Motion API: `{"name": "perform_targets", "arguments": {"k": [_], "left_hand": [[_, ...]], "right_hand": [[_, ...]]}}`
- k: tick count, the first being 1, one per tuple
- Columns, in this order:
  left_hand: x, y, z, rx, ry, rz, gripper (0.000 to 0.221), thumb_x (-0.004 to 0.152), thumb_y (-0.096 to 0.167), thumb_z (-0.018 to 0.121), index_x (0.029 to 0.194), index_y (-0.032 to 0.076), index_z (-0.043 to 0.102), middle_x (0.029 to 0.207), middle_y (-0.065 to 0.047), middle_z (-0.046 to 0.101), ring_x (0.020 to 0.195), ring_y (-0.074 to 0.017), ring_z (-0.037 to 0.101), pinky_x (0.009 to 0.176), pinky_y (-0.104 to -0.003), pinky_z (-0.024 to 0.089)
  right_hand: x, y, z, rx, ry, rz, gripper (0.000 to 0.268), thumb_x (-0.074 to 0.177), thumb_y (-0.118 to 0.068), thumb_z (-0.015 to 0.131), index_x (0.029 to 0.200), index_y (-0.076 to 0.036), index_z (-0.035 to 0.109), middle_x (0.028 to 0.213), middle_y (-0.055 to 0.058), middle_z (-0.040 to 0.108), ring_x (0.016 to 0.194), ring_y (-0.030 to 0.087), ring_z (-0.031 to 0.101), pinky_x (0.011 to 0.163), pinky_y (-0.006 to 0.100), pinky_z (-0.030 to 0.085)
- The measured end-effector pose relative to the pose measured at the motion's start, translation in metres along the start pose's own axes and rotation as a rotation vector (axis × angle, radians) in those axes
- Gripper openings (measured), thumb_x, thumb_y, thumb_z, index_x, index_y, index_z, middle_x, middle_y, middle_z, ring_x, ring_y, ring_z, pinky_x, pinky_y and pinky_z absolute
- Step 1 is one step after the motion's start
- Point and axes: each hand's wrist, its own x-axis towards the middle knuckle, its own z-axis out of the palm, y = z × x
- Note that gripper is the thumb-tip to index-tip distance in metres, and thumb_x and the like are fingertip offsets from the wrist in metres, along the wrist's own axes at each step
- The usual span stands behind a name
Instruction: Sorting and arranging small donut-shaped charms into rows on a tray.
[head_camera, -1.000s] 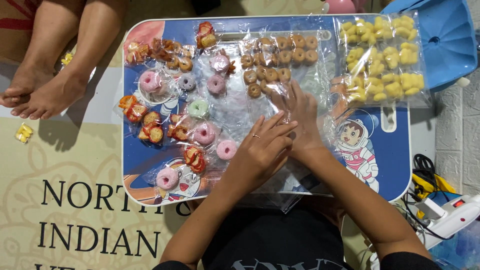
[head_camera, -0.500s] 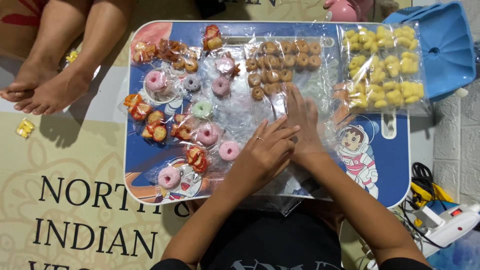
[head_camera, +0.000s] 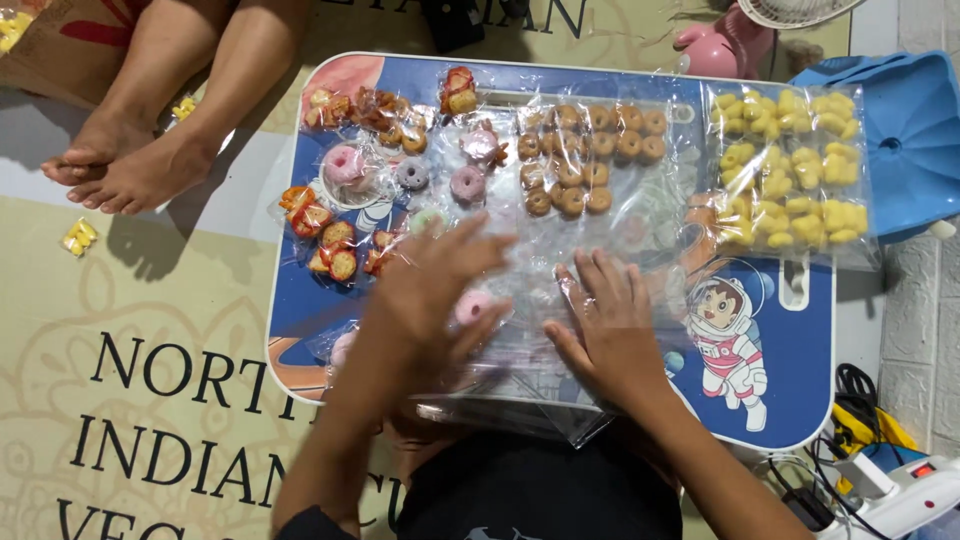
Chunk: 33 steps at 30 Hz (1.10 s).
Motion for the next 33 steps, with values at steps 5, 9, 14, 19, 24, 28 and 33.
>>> {"name": "perform_targets", "arguments": {"k": [5,9,14,19,24,28,33], "left_hand": [[0.064,-0.058,-0.05,0.192,-0.22,-0.159,0.041,0.09,0.009,0.078,0.126,0.009,0.06,0.122,-0.013,0.072,0.108,-0.0366,0.065,0.089,-0.047,0.047],[0.089,-0.166,-0.024,0.408,-0.414,-0.028,0.036,0.085,0.008,0.076,0.12,0.015,0.069,0.122,-0.013,0.07,0.119,-0.0358,0.061,0.103,-0.056,0.035],[0.087,-0.233,0.019,0.456,-0.628,-0.146,0.049,0.065,0.02,0.087,0.113,0.017,0.075,0.111,-0.008,0.073,0.114,-0.0346,0.061,0.095,-0.048,0.033],[0.084,-0.239,0.028,0.402,-0.663,-0.207,0.027,0.062,0.016,0.081,0.087,0.018,0.071,0.083,0.0,0.07,0.088,-0.0309,0.063,0.087,-0.047,0.038],[0.078,-0.251,0.031,0.375,-0.594,-0.148,0.047,0.066,0.024,0.089,0.11,0.017,0.073,0.1,-0.007,0.068,0.106,-0.0361,0.059,0.093,-0.05,0.036],[0.078,-0.246,0.028,0.355,-0.591,-0.199,0.058,0.07,0.025,0.09,0.124,0.015,0.071,0.114,-0.012,0.063,0.113,-0.041,0.049,0.093,-0.05,0.034],[0.084,-0.223,0.015,0.268,-0.55,-0.276,0.029,0.07,0.029,0.088,0.095,0.021,0.077,0.102,-0.004,0.059,0.115,-0.0316,0.041,0.096,-0.045,0.023]], "right_hand": [[0.002,-0.005,-0.008,0.013,0.056,-0.029,0.067,0.1,-0.053,0.05,0.151,-0.009,0.049,0.164,0.016,0.038,0.155,0.035,0.028,0.124,0.062,0.016],[0.001,-0.004,-0.008,0.03,0.041,-0.023,0.069,0.102,-0.054,0.048,0.155,-0.011,0.045,0.166,0.014,0.035,0.156,0.033,0.024,0.125,0.061,0.013],[0.001,-0.003,-0.008,0.009,0.008,-0.015,0.07,0.102,-0.056,0.045,0.156,-0.011,0.044,0.166,0.014,0.034,0.157,0.032,0.023,0.124,0.061,0.014],[0.001,-0.002,-0.007,0.028,-0.006,-0.007,0.069,0.103,-0.056,0.042,0.157,-0.013,0.042,0.167,0.014,0.032,0.157,0.032,0.022,0.124,0.061,0.012],[0.0,0.0,-0.004,-0.003,0.057,-0.043,0.068,0.102,-0.053,0.05,0.155,-0.011,0.046,0.167,0.014,0.034,0.156,0.034,0.026,0.124,0.061,0.017],[0.001,-0.002,-0.006,0.0,0.057,-0.043,0.068,0.102,-0.053,0.049,0.155,-0.011,0.046,0.166,0.015,0.035,0.156,0.033,0.027,0.124,0.061,0.017],[0.001,-0.001,-0.005,0.012,0.049,-0.038,0.068,0.101,-0.053,0.049,0.155,-0.012,0.045,0.166,0.015,0.035,0.156,0.034,0.026,0.124,0.062,0.017]]}}
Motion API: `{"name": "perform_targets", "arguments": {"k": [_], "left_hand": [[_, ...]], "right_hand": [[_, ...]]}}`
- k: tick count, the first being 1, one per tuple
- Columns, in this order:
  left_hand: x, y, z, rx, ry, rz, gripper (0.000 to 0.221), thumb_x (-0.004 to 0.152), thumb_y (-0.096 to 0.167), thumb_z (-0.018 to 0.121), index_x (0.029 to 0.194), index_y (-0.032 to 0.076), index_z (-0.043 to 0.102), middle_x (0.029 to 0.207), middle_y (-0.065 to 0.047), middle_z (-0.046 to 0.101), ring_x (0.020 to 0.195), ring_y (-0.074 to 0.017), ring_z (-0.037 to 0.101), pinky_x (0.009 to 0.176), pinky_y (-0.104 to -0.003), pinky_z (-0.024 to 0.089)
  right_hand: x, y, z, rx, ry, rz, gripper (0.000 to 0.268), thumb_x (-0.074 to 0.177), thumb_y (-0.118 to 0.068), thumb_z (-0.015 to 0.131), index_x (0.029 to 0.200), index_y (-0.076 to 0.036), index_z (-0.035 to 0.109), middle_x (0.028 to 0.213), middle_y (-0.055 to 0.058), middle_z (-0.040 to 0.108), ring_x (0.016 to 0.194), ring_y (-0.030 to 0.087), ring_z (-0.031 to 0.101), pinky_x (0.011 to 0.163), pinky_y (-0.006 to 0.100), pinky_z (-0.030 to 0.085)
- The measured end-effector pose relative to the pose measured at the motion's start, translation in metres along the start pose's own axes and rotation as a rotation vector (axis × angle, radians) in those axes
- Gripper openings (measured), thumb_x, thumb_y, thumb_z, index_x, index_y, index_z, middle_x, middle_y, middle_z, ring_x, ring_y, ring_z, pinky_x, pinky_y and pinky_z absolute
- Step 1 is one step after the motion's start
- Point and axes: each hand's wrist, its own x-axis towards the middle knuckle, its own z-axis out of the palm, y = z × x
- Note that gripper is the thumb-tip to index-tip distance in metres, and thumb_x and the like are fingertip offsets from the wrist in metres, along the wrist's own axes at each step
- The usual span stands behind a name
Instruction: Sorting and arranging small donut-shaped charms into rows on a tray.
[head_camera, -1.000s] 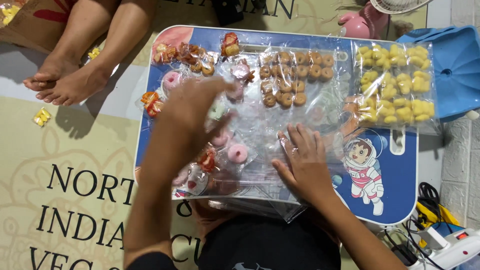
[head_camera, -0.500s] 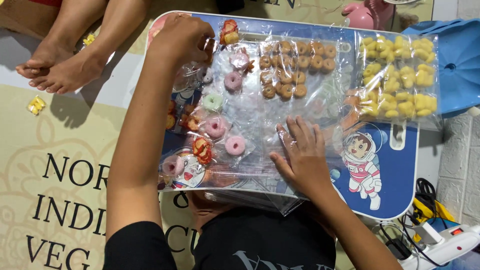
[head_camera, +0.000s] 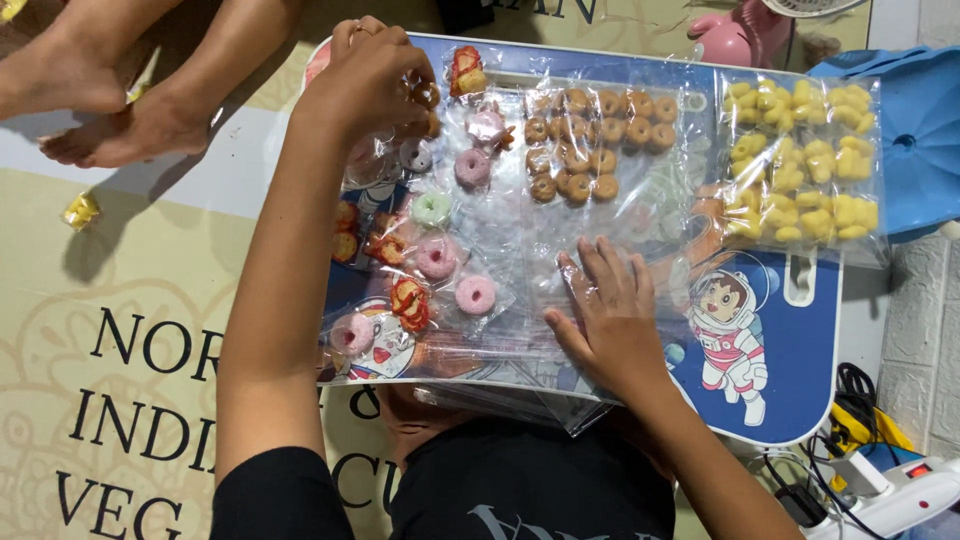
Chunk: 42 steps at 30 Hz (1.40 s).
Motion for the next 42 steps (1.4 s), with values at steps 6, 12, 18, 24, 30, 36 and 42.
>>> {"name": "perform_targets", "arguments": {"k": [6,12,18,24,30,36,42], "left_hand": [[-0.012,0.001,-0.014,0.002,0.088,0.109,0.025,0.088,0.033,0.087,0.097,0.017,0.069,0.097,-0.001,0.069,0.108,-0.028,0.053,0.103,-0.046,0.022],[-0.033,0.009,-0.041,0.023,0.158,0.133,0.016,0.097,0.021,0.079,0.101,0.016,0.065,0.1,-0.008,0.063,0.106,-0.0327,0.056,0.103,-0.048,0.023],[-0.054,0.035,-0.08,-0.195,0.255,0.161,0.01,0.101,0.004,0.07,0.105,0.002,0.062,0.098,-0.011,0.064,0.087,-0.0238,0.056,0.068,-0.038,0.038],[-0.052,0.063,-0.08,-0.437,0.394,0.184,0.014,0.101,0.002,0.071,0.105,0.002,0.057,0.094,-0.009,0.068,0.087,-0.0167,0.064,0.073,-0.032,0.045],[-0.05,0.101,-0.063,-0.541,0.319,0.13,0.021,0.1,0.01,0.071,0.112,0.008,0.054,0.102,-0.01,0.071,0.089,-0.0213,0.066,0.078,-0.032,0.052],[-0.053,0.167,-0.037,-0.794,0.183,0.222,0.016,0.095,0.006,0.063,0.108,0.01,0.055,0.103,-0.009,0.068,0.092,-0.0216,0.071,0.083,-0.03,0.061],[-0.052,0.216,0.014,-1.216,0.277,0.1,0.019,0.091,0.02,0.074,0.106,0.016,0.063,0.09,-0.003,0.072,0.084,-0.0142,0.069,0.079,-0.03,0.056]], "right_hand": [[0.002,-0.003,-0.005,0.003,-0.025,0.014,0.07,0.102,-0.055,0.046,0.156,-0.011,0.043,0.167,0.014,0.033,0.157,0.033,0.024,0.124,0.062,0.015],[0.0,0.0,-0.002,-0.015,-0.031,-0.005,0.074,0.102,-0.057,0.045,0.159,-0.011,0.039,0.169,0.014,0.029,0.157,0.033,0.023,0.124,0.062,0.014],[-0.015,0.012,0.011,0.128,0.141,-0.014,0.063,0.098,-0.051,0.06,0.149,-0.015,0.053,0.159,0.008,0.047,0.146,0.035,0.042,0.114,0.059,0.029],[-0.01,0.003,-0.018,0.099,0.056,-0.108,0.041,0.098,-0.042,0.062,0.131,-0.019,0.069,0.115,0.003,0.068,0.106,0.03,0.056,0.098,0.047,0.035],[-0.01,-0.003,-0.096,0.51,-0.547,-0.156,0.051,0.099,-0.036,0.058,0.149,-0.022,0.055,0.152,0.003,0.059,0.135,0.025,0.053,0.105,0.044,0.038],[0.014,0.026,-0.141,0.673,-0.048,-0.006,0.023,0.097,-0.018,0.06,0.115,-0.006,0.066,0.112,0.011,0.075,0.105,0.022,0.073,0.093,0.034,0.059],[0.058,0.059,-0.094,1.04,0.335,0.179,0.05,0.09,-0.007,0.079,0.134,0.001,0.058,0.12,0.011,0.068,0.113,0.018,0.067,0.096,0.028,0.052]]}}
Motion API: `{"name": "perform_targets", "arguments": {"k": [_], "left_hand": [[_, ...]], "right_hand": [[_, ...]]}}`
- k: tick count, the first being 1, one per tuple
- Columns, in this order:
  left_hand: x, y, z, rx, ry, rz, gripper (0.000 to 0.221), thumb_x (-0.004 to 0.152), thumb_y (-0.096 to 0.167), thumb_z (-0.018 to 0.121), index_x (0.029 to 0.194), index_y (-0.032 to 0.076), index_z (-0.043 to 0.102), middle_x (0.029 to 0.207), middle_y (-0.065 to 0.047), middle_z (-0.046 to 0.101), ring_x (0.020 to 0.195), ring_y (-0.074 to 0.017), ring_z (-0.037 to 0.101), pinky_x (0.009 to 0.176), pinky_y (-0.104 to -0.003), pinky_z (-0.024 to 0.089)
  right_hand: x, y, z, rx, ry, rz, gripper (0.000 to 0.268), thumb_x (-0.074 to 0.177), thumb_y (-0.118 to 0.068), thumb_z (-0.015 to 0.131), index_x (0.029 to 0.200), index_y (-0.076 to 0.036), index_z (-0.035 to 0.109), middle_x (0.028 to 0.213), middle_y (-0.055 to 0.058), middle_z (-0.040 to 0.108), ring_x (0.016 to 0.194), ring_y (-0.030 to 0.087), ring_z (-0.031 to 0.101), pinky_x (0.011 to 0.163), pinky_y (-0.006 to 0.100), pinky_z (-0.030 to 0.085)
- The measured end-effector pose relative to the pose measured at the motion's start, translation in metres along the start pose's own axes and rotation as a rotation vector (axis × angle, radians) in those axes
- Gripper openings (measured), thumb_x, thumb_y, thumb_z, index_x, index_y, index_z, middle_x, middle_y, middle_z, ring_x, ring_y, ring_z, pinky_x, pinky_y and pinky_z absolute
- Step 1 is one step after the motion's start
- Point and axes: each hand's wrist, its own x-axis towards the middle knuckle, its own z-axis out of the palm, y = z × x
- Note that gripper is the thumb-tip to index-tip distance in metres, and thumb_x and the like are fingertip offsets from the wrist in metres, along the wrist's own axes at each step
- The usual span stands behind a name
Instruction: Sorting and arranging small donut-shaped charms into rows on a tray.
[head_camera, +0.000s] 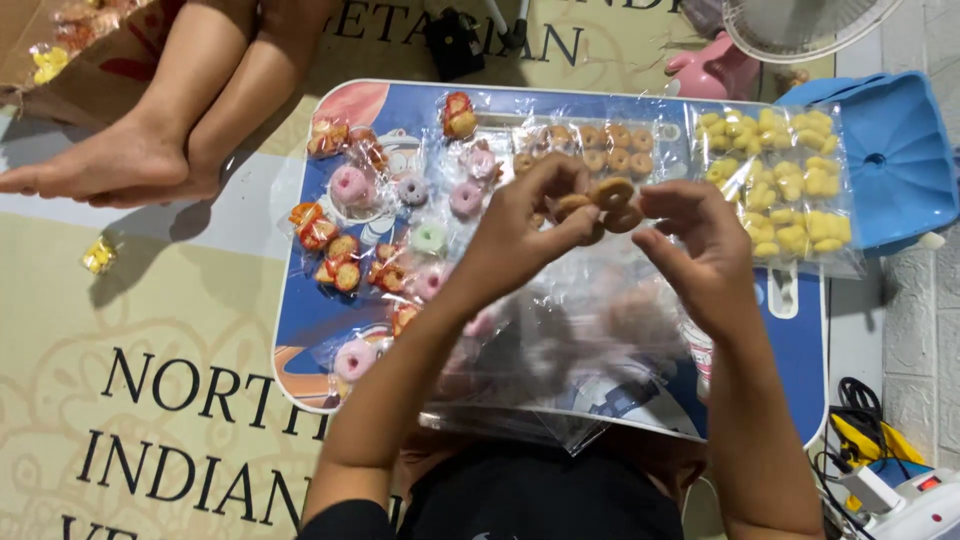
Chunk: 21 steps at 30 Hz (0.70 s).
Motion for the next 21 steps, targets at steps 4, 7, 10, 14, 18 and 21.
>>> {"name": "perform_targets", "arguments": {"k": [4,7,10,14,18,21], "left_hand": [[0.002,-0.025,0.021,-0.228,0.099,-0.068,0.021,0.095,0.018,0.071,0.111,0.009,0.06,0.094,-0.007,0.066,0.089,-0.0146,0.064,0.081,-0.033,0.057],[0.001,-0.041,0.023,-0.238,0.115,-0.125,0.022,0.095,0.019,0.072,0.109,0.008,0.059,0.093,-0.006,0.065,0.087,-0.0136,0.063,0.076,-0.031,0.056],[0.001,-0.061,0.023,-0.255,0.112,-0.142,0.023,0.095,0.017,0.073,0.108,0.006,0.058,0.094,-0.008,0.063,0.088,-0.0145,0.063,0.075,-0.031,0.056],[-0.003,-0.064,0.021,-0.295,0.103,-0.181,0.028,0.097,0.021,0.072,0.113,0.005,0.056,0.101,-0.009,0.06,0.094,-0.0173,0.064,0.079,-0.032,0.059],[-0.003,-0.057,0.019,-0.308,0.158,-0.176,0.023,0.099,0.021,0.069,0.111,0.005,0.058,0.1,-0.01,0.064,0.09,-0.0187,0.069,0.076,-0.032,0.061],[-0.003,-0.063,0.019,-0.347,0.18,-0.173,0.02,0.101,0.019,0.067,0.11,0.004,0.058,0.1,-0.01,0.064,0.089,-0.0198,0.07,0.076,-0.034,0.062]], "right_hand": [[0.01,0.043,0.005,0.129,0.119,-0.064,0.026,0.101,-0.007,0.073,0.12,0.006,0.061,0.098,0.019,0.069,0.085,0.021,0.068,0.075,0.03,0.056],[0.009,0.051,0.007,0.187,0.186,-0.048,0.014,0.103,-0.005,0.069,0.112,0.005,0.063,0.093,0.019,0.07,0.086,0.022,0.07,0.071,0.028,0.055],[0.007,0.049,0.008,0.201,0.194,0.01,0.023,0.098,-0.004,0.073,0.116,0.005,0.063,0.097,0.018,0.07,0.088,0.021,0.071,0.069,0.027,0.056],[0.007,0.052,0.008,0.212,0.23,0.06,0.025,0.096,-0.003,0.075,0.115,0.003,0.061,0.097,0.017,0.071,0.085,0.02,0.072,0.068,0.025,0.055],[0.007,0.051,0.008,0.229,0.248,0.053,0.025,0.096,-0.003,0.075,0.116,0.003,0.061,0.096,0.018,0.07,0.084,0.02,0.072,0.066,0.025,0.055],[0.005,0.038,0.012,0.259,0.23,0.065,0.03,0.097,-0.006,0.074,0.121,0.003,0.059,0.099,0.018,0.07,0.086,0.018,0.07,0.068,0.025,0.056]]}}
